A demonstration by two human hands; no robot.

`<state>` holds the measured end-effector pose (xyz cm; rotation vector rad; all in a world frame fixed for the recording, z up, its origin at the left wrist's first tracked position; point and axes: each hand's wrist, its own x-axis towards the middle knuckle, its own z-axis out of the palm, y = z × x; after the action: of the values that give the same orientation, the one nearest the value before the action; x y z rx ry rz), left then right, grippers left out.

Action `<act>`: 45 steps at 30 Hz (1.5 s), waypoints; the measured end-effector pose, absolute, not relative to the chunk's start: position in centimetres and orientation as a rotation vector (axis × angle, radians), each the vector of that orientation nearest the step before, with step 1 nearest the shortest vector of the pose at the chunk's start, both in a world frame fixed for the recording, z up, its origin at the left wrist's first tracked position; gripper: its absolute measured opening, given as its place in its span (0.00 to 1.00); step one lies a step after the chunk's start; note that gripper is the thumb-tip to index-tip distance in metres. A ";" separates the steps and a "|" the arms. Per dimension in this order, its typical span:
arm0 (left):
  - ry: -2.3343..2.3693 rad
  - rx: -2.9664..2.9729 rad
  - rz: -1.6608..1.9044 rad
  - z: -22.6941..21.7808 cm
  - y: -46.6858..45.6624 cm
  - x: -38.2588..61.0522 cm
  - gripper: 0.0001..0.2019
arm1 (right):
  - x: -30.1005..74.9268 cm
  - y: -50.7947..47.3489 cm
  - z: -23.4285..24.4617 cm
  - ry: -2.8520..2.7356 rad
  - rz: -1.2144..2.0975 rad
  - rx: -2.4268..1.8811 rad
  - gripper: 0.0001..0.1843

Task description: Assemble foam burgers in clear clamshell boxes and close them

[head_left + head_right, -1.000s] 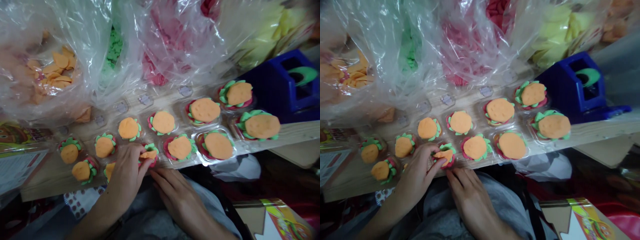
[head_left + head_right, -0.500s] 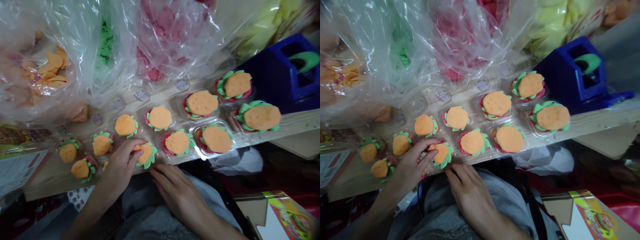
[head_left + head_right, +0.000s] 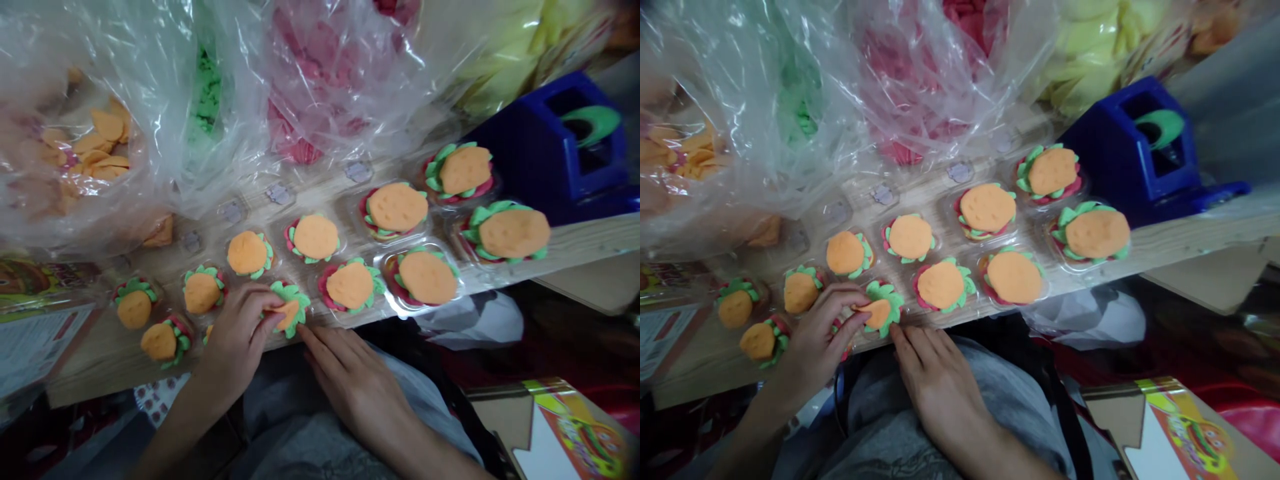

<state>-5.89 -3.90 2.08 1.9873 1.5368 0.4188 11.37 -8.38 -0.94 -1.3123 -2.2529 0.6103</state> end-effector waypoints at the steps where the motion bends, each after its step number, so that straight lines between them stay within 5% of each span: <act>1: 1.529 1.910 0.414 2.2 -3.9 -5.9 0.04 | 11.4 -8.3 -0.9 -2.252 0.610 -1.312 0.18; 16: 1.566 2.455 0.355 0.0 -3.6 -5.9 0.10 | 12.1 -8.5 -0.7 -2.296 0.699 -1.261 0.18; 25: 1.479 2.344 0.419 1.4 -1.0 0.3 0.10 | 16.3 -8.8 -0.9 -1.954 0.484 -1.660 0.19; 30: 1.212 2.141 0.449 2.5 -1.7 0.9 0.02 | 17.1 -8.5 -0.3 -1.716 0.680 -1.659 0.23; 35: 1.190 2.013 0.413 2.9 -2.3 0.5 0.06 | 17.7 -8.2 0.2 -1.500 1.163 -1.502 0.08; 40: 1.649 2.314 0.212 1.6 -1.7 2.2 0.13 | 18.3 -8.4 -0.2 -1.410 1.162 -1.558 0.06; 45: 1.595 2.235 0.246 1.5 -2.2 3.1 0.05 | 18.6 -8.4 -0.9 -1.443 1.182 -1.536 0.08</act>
<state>3.15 -2.22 1.54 2.2353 1.5948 0.2461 18.56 -8.42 -0.90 -1.5355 -1.4431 1.1817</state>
